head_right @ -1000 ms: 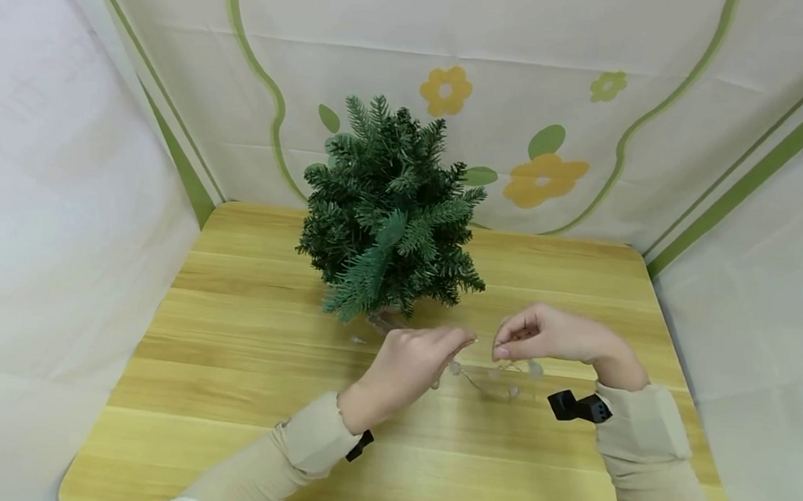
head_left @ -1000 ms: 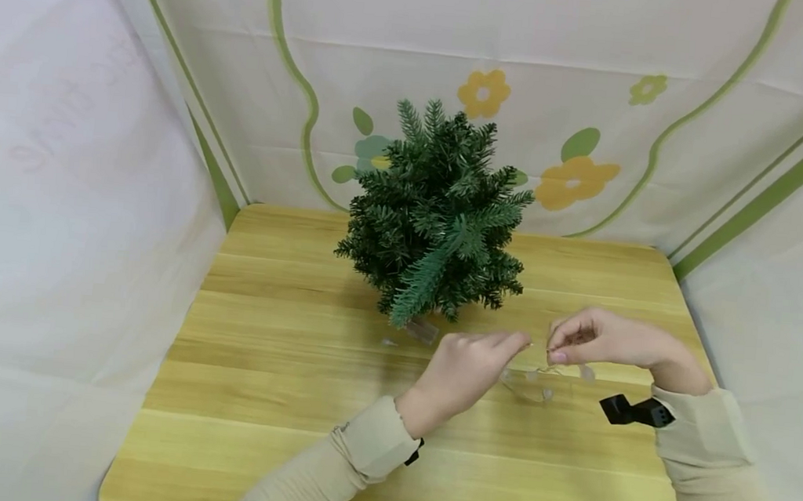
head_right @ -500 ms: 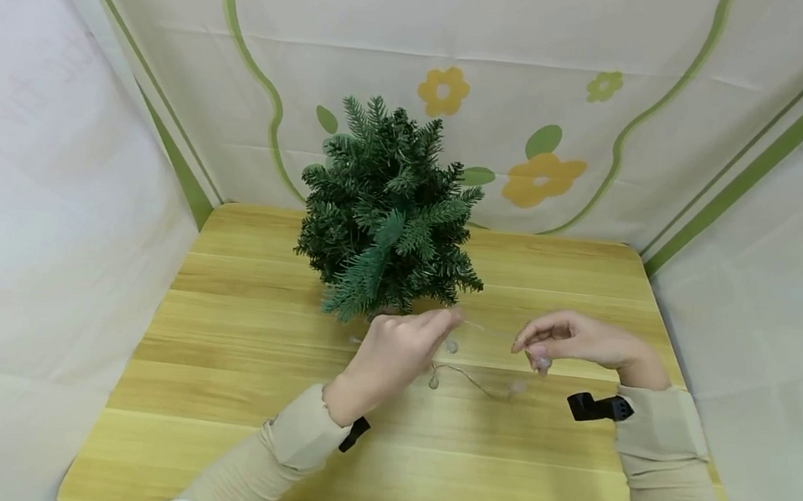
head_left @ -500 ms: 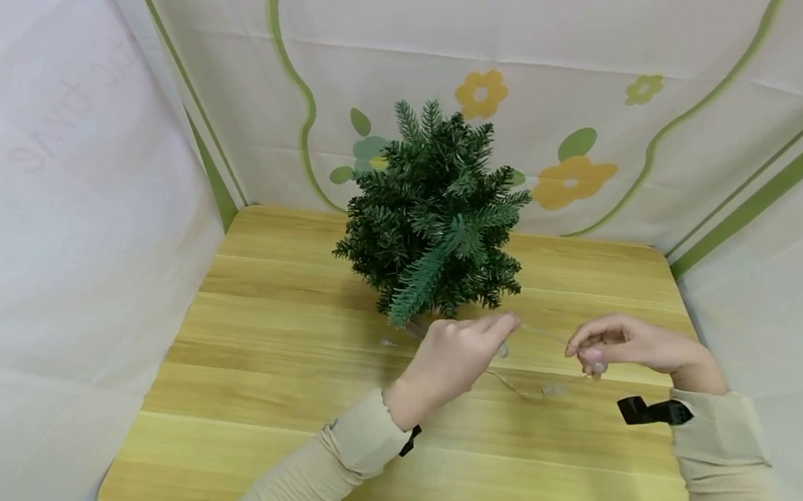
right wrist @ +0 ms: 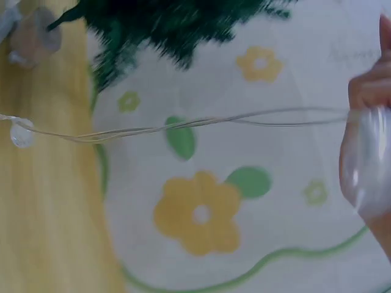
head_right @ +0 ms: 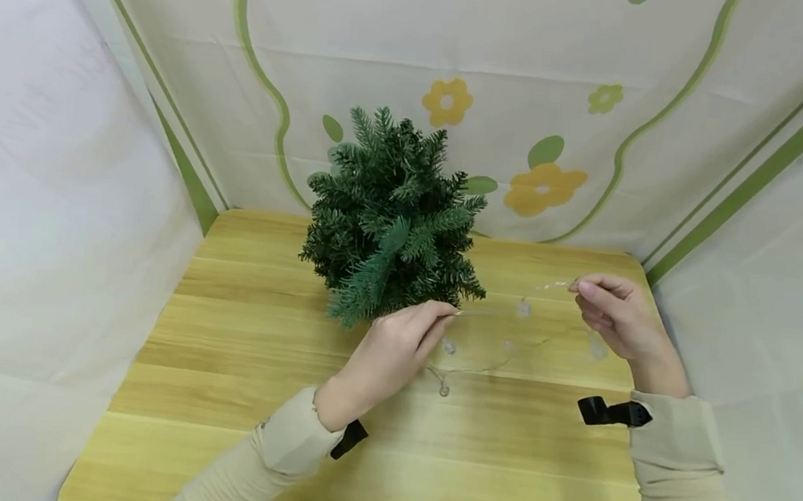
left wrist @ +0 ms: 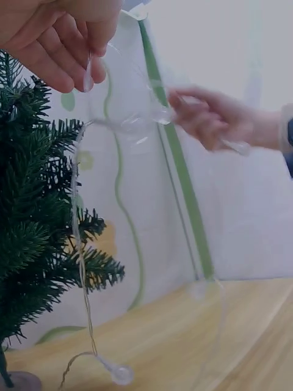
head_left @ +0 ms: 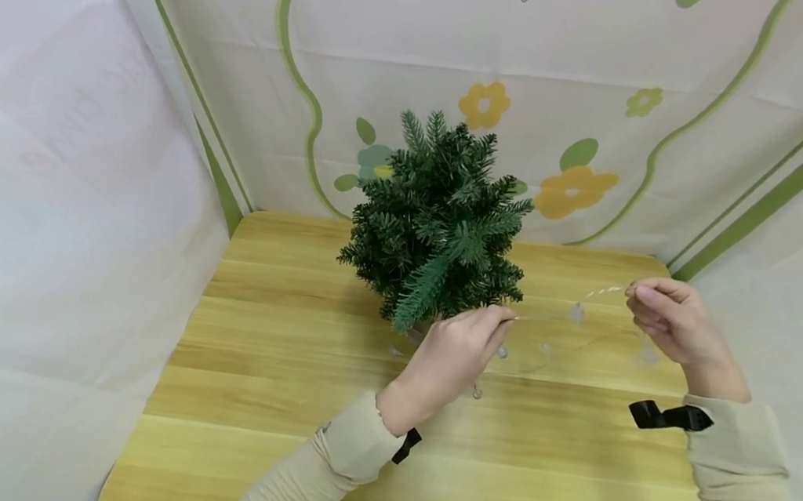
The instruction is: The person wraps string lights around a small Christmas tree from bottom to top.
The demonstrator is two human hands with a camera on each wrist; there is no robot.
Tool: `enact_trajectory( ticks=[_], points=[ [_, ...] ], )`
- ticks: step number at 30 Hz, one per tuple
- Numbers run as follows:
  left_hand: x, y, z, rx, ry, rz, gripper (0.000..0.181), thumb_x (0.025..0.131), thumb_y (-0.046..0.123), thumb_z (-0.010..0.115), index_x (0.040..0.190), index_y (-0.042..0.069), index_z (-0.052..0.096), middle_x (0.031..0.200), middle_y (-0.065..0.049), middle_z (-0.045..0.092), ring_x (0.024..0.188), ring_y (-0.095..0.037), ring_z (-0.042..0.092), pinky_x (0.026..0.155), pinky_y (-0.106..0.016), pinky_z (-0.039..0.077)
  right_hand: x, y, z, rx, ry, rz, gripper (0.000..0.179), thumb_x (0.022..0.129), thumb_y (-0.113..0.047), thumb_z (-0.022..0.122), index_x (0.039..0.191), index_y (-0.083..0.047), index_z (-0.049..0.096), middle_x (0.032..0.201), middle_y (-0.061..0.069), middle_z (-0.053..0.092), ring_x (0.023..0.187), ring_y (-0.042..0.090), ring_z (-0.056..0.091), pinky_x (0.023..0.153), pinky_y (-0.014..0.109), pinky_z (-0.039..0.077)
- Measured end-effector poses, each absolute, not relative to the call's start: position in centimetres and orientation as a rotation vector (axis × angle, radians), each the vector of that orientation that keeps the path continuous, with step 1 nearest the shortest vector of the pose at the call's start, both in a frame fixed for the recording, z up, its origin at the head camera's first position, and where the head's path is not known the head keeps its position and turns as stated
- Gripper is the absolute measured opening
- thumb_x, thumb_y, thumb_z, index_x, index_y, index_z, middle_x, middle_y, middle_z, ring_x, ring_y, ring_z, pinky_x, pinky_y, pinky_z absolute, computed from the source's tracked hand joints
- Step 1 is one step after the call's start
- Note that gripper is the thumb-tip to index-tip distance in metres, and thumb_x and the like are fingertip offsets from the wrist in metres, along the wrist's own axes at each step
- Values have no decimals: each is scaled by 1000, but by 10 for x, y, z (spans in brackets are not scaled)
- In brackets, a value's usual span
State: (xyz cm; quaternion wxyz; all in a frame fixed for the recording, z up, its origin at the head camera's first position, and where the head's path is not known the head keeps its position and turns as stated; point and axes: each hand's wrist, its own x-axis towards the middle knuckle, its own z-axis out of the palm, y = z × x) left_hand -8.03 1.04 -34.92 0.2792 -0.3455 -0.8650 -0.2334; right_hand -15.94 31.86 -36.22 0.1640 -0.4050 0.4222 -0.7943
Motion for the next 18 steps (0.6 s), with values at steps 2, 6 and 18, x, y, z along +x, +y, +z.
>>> enact_trajectory(
  ticks=[2, 6, 18],
  points=[
    [-80, 11, -348, -929, -2341, -657, 19, 96, 13, 58, 113, 8, 62, 95, 1, 72, 76, -3, 68, 59, -7, 50, -158, 310, -345, -1166, 1269, -2314, 40, 98, 15, 24, 113, 16, 61, 57, 7, 26, 46, 11, 18, 39, 20, 13],
    [-79, 11, -345, -954, -2337, -497, 42, 93, 3, 57, 134, 11, 51, 117, 0, 67, 76, -4, 66, 51, -6, 41, -150, 295, -312, -1127, 1495, -2328, 38, 96, 17, 29, 108, 13, 65, 56, 4, 42, 45, 11, 20, 39, 22, 14],
    [-83, 14, -324, -1031, -2367, -402, 66, 90, -10, 49, 145, 27, 41, 150, -16, 36, 119, -19, 60, 61, -14, 47, -136, 258, -251, -1033, 1978, -2061, 34, 91, 20, 41, 102, 5, 70, 54, 0, 39, 44, 13, 21, 38, 26, 14]
  ],
)
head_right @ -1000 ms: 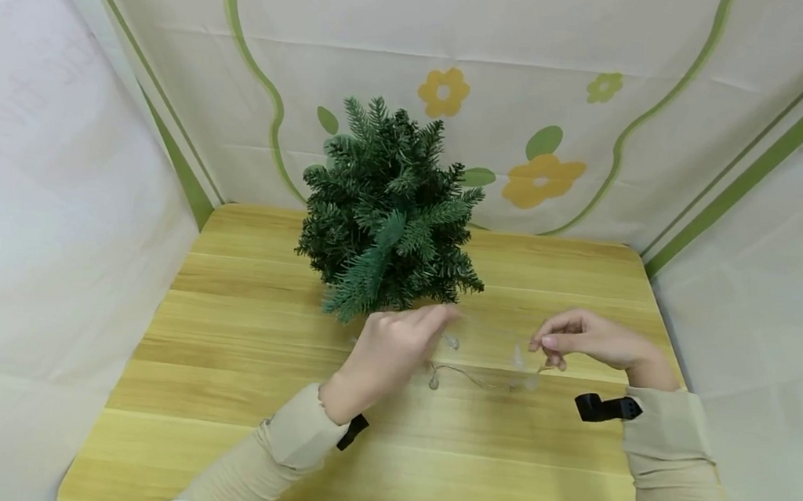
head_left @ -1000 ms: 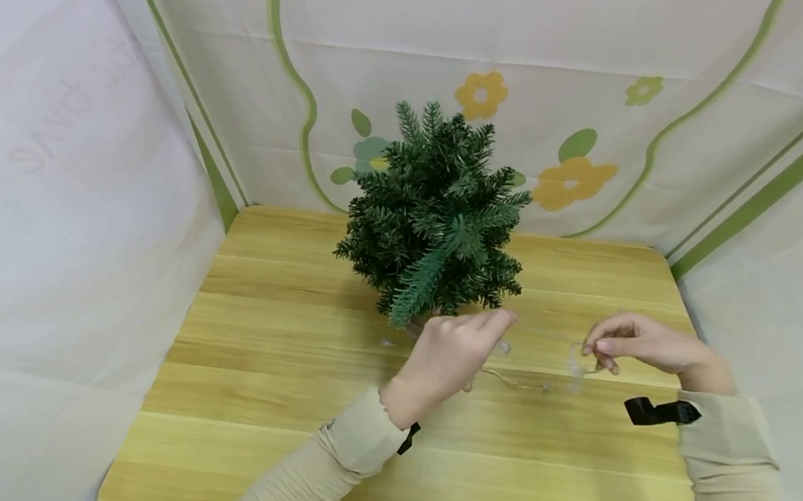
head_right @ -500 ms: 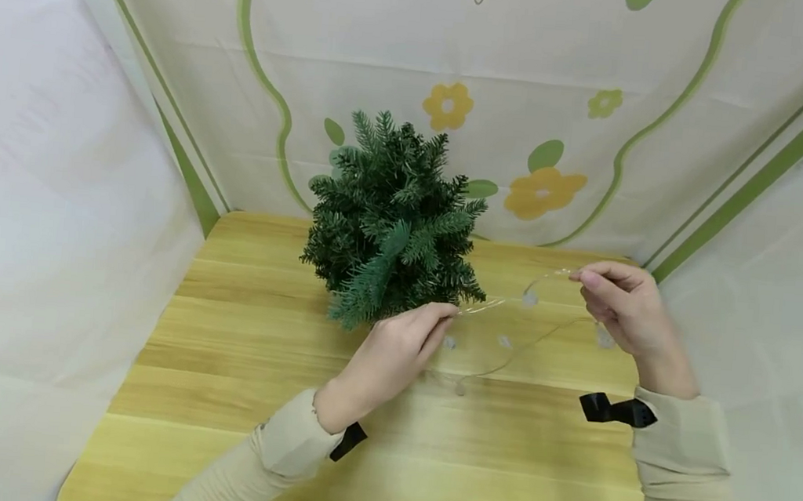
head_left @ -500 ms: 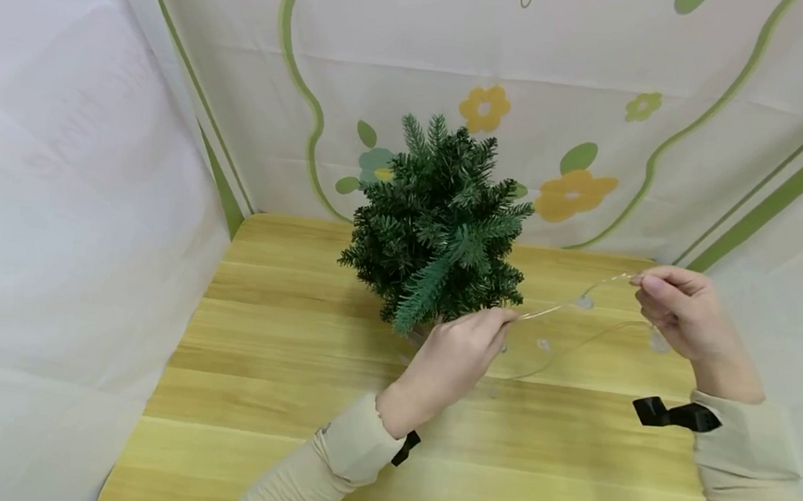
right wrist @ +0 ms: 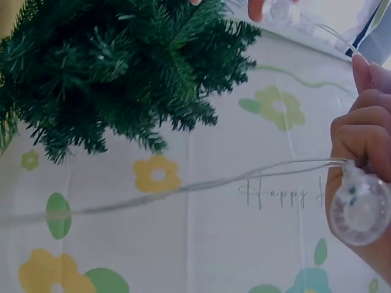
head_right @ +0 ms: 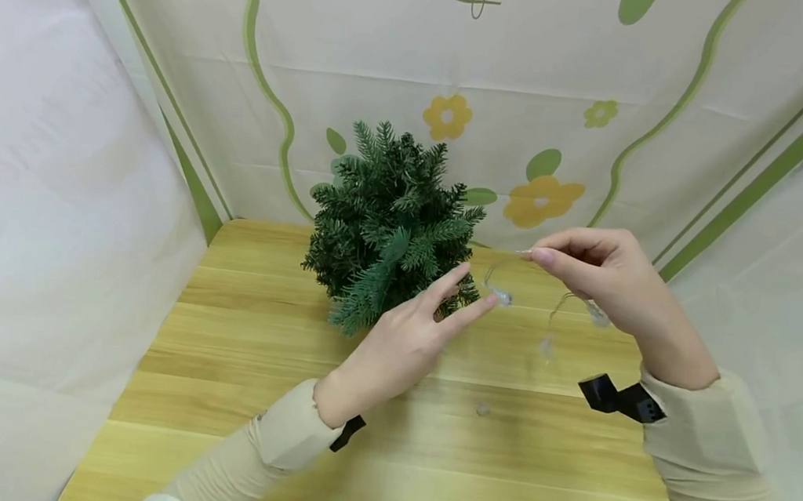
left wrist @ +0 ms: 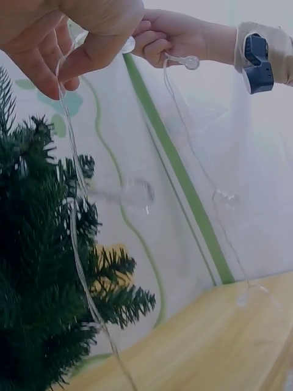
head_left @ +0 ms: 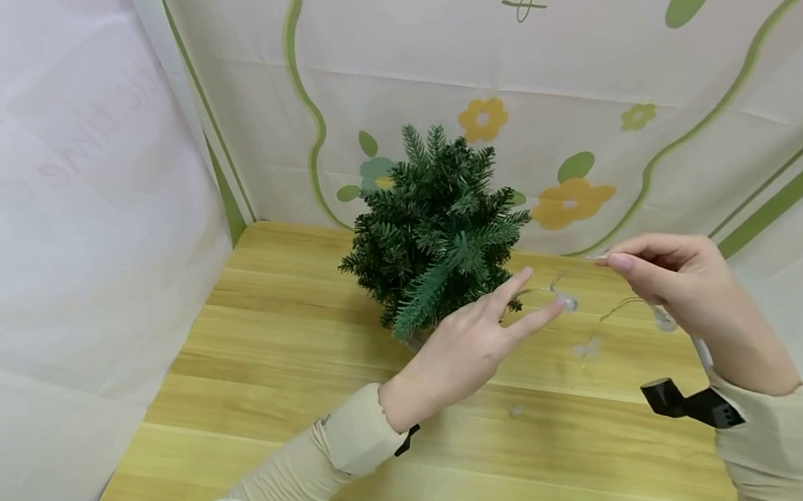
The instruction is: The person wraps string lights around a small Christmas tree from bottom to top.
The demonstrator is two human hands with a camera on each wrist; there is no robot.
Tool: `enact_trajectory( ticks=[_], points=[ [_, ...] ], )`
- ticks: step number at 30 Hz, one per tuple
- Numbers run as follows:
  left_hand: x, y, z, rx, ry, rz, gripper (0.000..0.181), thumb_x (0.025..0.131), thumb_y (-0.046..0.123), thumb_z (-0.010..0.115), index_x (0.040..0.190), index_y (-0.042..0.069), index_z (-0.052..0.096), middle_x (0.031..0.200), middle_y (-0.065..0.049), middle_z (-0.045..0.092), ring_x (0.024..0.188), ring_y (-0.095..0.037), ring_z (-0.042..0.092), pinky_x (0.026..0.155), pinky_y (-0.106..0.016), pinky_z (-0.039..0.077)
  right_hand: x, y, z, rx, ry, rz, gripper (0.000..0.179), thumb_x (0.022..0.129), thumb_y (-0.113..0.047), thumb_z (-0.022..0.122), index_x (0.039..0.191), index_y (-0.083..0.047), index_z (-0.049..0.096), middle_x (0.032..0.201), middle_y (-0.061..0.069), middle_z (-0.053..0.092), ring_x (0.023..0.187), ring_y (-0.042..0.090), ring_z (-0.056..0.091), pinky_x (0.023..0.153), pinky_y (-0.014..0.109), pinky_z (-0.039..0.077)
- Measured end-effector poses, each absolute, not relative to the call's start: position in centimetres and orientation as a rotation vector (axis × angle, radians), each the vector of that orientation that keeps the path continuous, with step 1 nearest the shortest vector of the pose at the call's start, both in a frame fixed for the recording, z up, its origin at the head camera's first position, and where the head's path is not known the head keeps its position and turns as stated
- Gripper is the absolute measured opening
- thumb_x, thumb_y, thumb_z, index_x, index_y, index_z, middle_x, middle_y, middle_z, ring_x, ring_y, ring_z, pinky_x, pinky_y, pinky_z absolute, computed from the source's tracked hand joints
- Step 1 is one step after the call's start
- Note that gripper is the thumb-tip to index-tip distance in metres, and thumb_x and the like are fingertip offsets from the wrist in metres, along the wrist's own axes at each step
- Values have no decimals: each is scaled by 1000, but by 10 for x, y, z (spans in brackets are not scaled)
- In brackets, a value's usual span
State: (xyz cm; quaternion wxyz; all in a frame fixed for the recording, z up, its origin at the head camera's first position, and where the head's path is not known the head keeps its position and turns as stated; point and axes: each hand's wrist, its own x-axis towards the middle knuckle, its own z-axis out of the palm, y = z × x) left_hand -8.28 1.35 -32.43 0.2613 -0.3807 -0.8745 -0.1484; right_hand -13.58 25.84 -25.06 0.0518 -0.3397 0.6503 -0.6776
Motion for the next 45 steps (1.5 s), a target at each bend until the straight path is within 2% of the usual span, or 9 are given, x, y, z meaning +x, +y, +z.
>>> enact_trajectory(
  ticks=[6, 10, 14, 19, 27, 33, 37, 41, 45],
  points=[
    [-82, 14, -315, -1037, -2299, -387, 61, 90, -5, 50, 142, 26, 45, 149, -14, 40, 97, -14, 64, 51, -12, 33, -131, 249, -240, -1044, 2072, -1890, 36, 91, 18, 44, 103, -3, 72, 59, -4, 48, 45, 15, 26, 36, 28, 18],
    [-82, 15, -311, -985, -2180, -274, 49, 93, 6, 50, 138, 23, 50, 144, -12, 47, 107, -14, 64, 72, -13, 50, -129, 242, -236, -1093, 2086, -1862, 36, 90, 18, 46, 102, -3, 72, 58, -3, 47, 45, 14, 27, 34, 27, 19],
    [-80, 15, -304, -946, -2106, -213, 47, 90, 13, 53, 137, 15, 52, 139, -6, 53, 108, -12, 64, 90, -18, 52, -125, 236, -232, -1104, 2109, -1840, 35, 89, 18, 47, 100, -4, 72, 58, -2, 44, 46, 13, 27, 36, 27, 19],
    [-75, 8, -288, -897, -2063, -219, 42, 90, 17, 54, 131, 6, 57, 132, -2, 60, 108, -11, 62, 95, -16, 49, -122, 234, -231, -1155, 2052, -1886, 33, 89, 19, 45, 95, -1, 71, 56, 2, 35, 44, 12, 25, 35, 24, 17],
    [-70, -3, -265, -909, -2050, -424, 42, 94, 32, 60, 127, 7, 60, 127, -2, 64, 108, -11, 64, 96, -18, 50, -125, 237, -232, -1340, 1833, -1833, 34, 85, 25, 38, 82, 0, 59, 63, 3, 36, 51, 12, 30, 41, 23, 22],
    [-68, -6, -258, -970, -2091, -597, 49, 85, 41, 70, 121, 8, 63, 118, -1, 67, 100, -9, 66, 90, -16, 52, -129, 235, -234, -1450, 1678, -1783, 23, 85, 26, 40, 80, 5, 49, 77, 8, 50, 71, 19, 49, 59, 30, 39],
    [-68, -8, -257, -1005, -2157, -657, 34, 90, 23, 64, 121, 9, 62, 118, -1, 65, 91, -6, 63, 80, -10, 49, -129, 236, -234, -1366, 1726, -1763, 29, 83, 29, 40, 73, 2, 37, 73, 7, 44, 77, 20, 56, 69, 31, 48],
    [-69, -11, -257, -1075, -2224, -748, 31, 90, 3, 53, 119, 9, 63, 117, -1, 65, 76, -4, 53, 58, -7, 36, -132, 240, -238, -1354, 1774, -1713, 30, 83, 28, 41, 70, 1, 38, 68, 6, 45, 67, 17, 50, 56, 29, 42],
    [-70, -15, -254, -1185, -2300, -870, 34, 92, -2, 46, 120, 8, 62, 119, -3, 65, 67, -6, 43, 54, -10, 28, -138, 248, -245, -1379, 1781, -1655, 30, 83, 27, 41, 72, 0, 47, 70, 5, 52, 59, 17, 41, 48, 30, 33]
  ],
)
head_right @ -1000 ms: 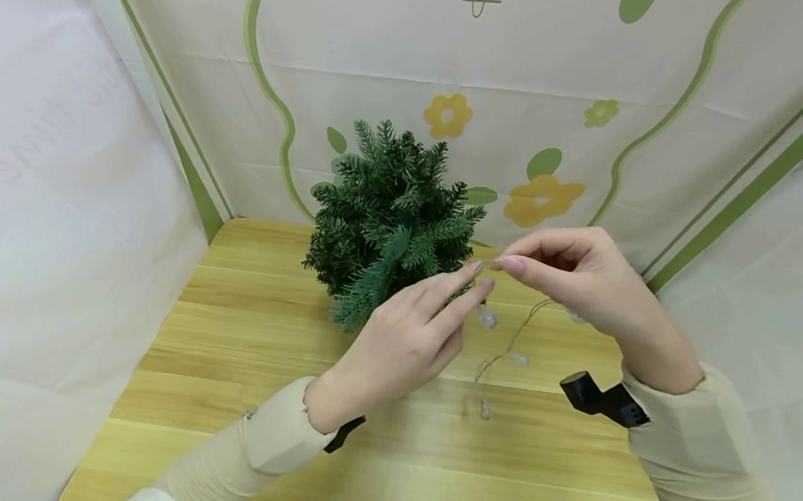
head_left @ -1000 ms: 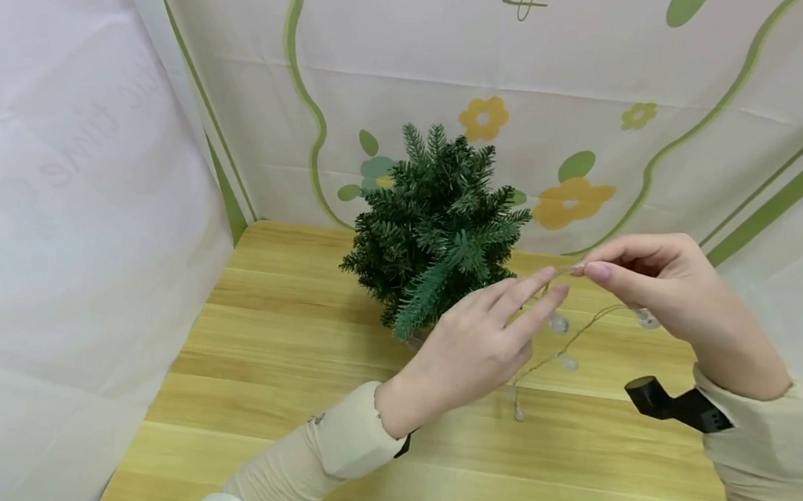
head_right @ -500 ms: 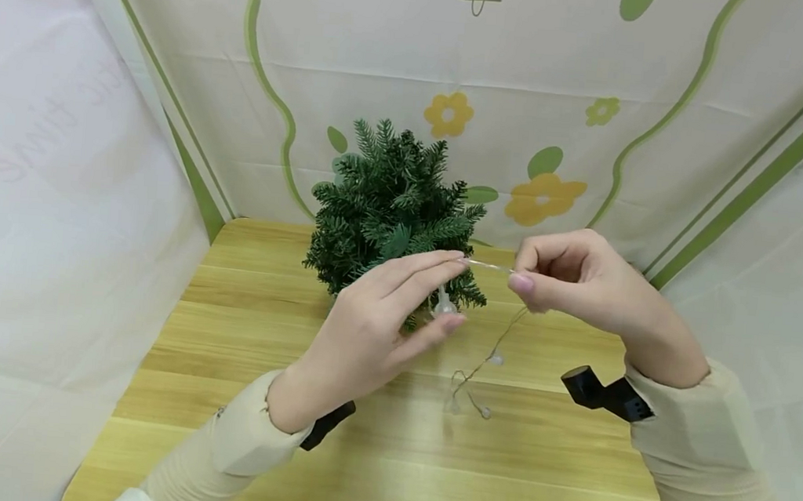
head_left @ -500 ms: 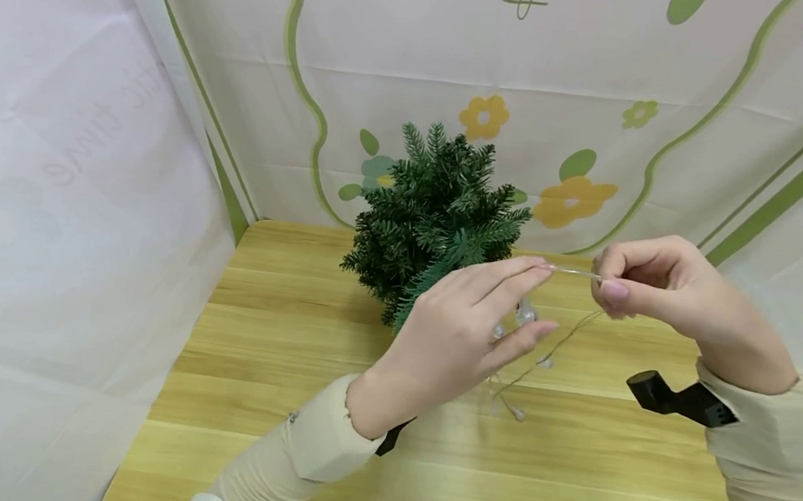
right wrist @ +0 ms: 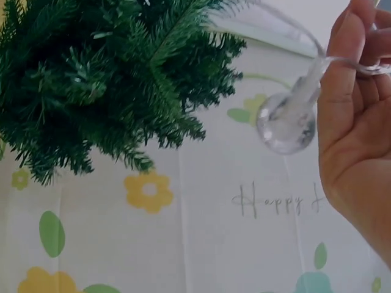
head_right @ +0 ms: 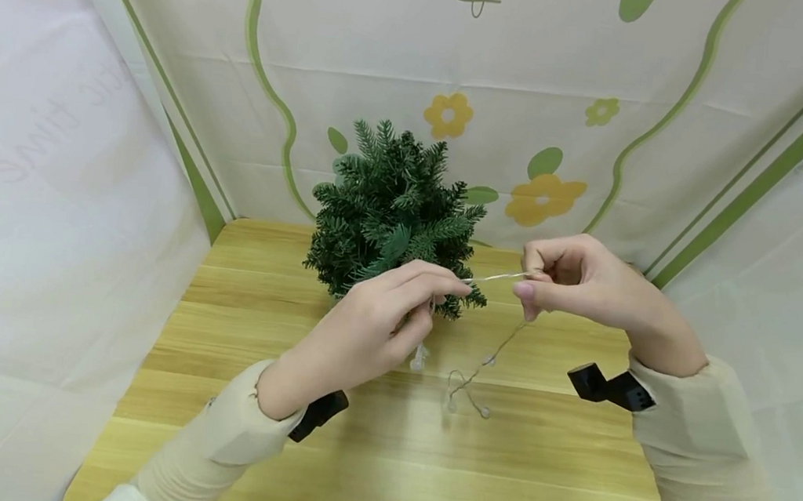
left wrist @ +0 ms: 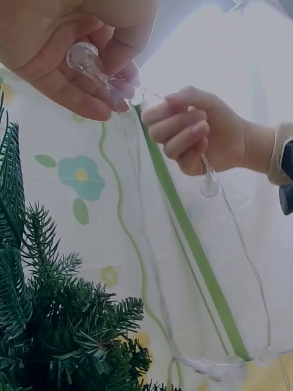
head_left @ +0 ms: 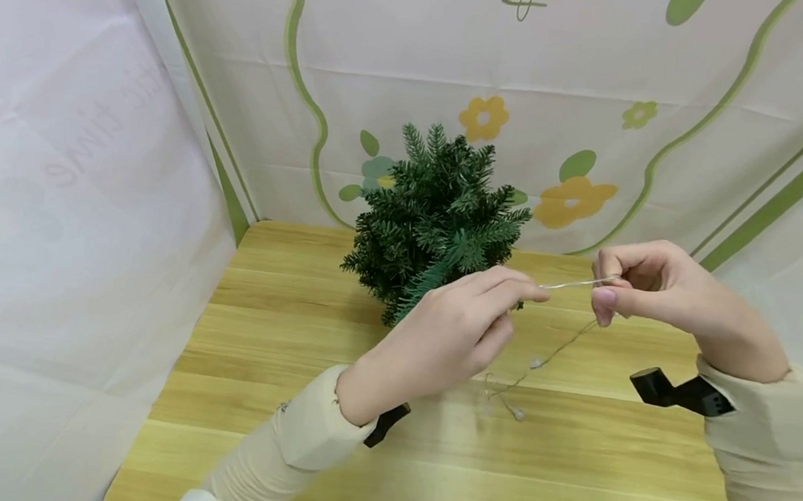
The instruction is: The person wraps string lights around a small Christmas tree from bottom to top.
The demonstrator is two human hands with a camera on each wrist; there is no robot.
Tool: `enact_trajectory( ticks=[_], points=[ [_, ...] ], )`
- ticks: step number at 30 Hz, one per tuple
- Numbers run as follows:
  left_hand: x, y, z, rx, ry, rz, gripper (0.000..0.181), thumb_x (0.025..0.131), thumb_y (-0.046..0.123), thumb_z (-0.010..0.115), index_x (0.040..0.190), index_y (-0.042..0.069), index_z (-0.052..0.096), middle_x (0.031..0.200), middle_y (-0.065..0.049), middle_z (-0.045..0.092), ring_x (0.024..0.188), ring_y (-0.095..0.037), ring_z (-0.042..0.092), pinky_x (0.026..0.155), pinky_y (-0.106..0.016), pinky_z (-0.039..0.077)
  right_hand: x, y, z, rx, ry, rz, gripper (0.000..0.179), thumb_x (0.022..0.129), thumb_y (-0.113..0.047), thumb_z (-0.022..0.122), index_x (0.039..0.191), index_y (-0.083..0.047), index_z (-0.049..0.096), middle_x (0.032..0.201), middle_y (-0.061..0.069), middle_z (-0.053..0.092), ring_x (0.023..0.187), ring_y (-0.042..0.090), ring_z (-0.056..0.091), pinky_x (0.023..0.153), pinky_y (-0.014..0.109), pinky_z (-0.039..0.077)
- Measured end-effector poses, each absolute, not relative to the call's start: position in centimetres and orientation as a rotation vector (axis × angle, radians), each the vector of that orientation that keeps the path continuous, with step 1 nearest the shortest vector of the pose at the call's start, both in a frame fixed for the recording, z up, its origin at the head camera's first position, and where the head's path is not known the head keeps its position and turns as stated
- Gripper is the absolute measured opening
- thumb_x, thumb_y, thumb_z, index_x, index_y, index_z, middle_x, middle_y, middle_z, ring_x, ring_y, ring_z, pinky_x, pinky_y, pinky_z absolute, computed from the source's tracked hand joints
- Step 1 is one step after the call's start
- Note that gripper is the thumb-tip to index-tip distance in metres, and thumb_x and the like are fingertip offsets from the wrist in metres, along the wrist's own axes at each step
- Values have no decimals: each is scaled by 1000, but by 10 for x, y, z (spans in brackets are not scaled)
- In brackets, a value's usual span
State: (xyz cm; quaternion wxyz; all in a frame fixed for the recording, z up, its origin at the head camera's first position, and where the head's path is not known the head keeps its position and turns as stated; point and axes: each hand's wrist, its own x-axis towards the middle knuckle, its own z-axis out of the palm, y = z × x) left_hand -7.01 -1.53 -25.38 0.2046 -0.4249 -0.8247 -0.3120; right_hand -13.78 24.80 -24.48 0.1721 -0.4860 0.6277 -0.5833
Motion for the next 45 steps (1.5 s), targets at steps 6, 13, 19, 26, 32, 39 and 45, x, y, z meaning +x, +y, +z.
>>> enact_trajectory(
  ticks=[6, 13, 19, 26, 32, 39, 45],
  points=[
    [-69, -23, -246, -1266, -2421, -1134, 34, 95, -3, 40, 119, 7, 62, 112, -1, 65, 72, -4, 46, 63, -11, 37, -154, 259, -252, -1379, 1756, -1546, 31, 82, 27, 40, 71, -1, 42, 67, 5, 38, 64, 18, 40, 58, 31, 41],
    [-67, -28, -239, -1315, -2484, -1316, 34, 96, -2, 38, 116, 8, 64, 108, -1, 64, 81, -4, 50, 71, -11, 42, -177, 271, -251, -1450, 1641, -1520, 31, 83, 28, 36, 72, 0, 41, 69, 7, 39, 79, 18, 56, 75, 28, 51],
    [-68, -35, -235, -1290, -2511, -1385, 37, 94, -3, 37, 118, 7, 64, 106, -1, 64, 80, -3, 51, 68, -15, 41, -186, 271, -241, -1366, 1614, -1441, 30, 87, 25, 33, 75, 1, 48, 62, 11, 46, 45, 19, 40, 35, 25, 38],
    [-69, -47, -236, -1249, -2487, -1475, 27, 96, 3, 45, 112, 8, 66, 107, -2, 67, 87, -3, 60, 77, -11, 50, -187, 269, -230, -1408, 1580, -1388, 41, 87, 27, 30, 92, 0, 60, 59, 11, 45, 39, 16, 37, 30, 18, 35],
    [-71, -53, -240, -1200, -2385, -1447, 15, 91, 9, 63, 105, 6, 67, 94, -3, 70, 72, -2, 59, 68, -10, 52, -185, 265, -224, -1435, 1552, -1322, 43, 85, 29, 33, 94, 0, 63, 58, 11, 44, 38, 16, 38, 30, 16, 37],
    [-72, -61, -252, -1157, -2315, -1467, 16, 89, 4, 63, 104, 4, 69, 87, -4, 65, 64, -1, 57, 61, -14, 52, -184, 269, -223, -1406, 1541, -1196, 32, 82, 29, 31, 76, 3, 48, 46, 11, 38, 25, 16, 34, 30, 12, 34],
    [-69, -68, -260, -1178, -2201, -1582, 15, 88, -2, 63, 101, 0, 69, 82, -7, 62, 63, -6, 59, 58, -16, 53, -188, 282, -224, -1312, 1591, -1185, 40, 84, 28, 32, 92, 1, 60, 47, 13, 36, 26, 18, 31, 27, 14, 34]
  ],
)
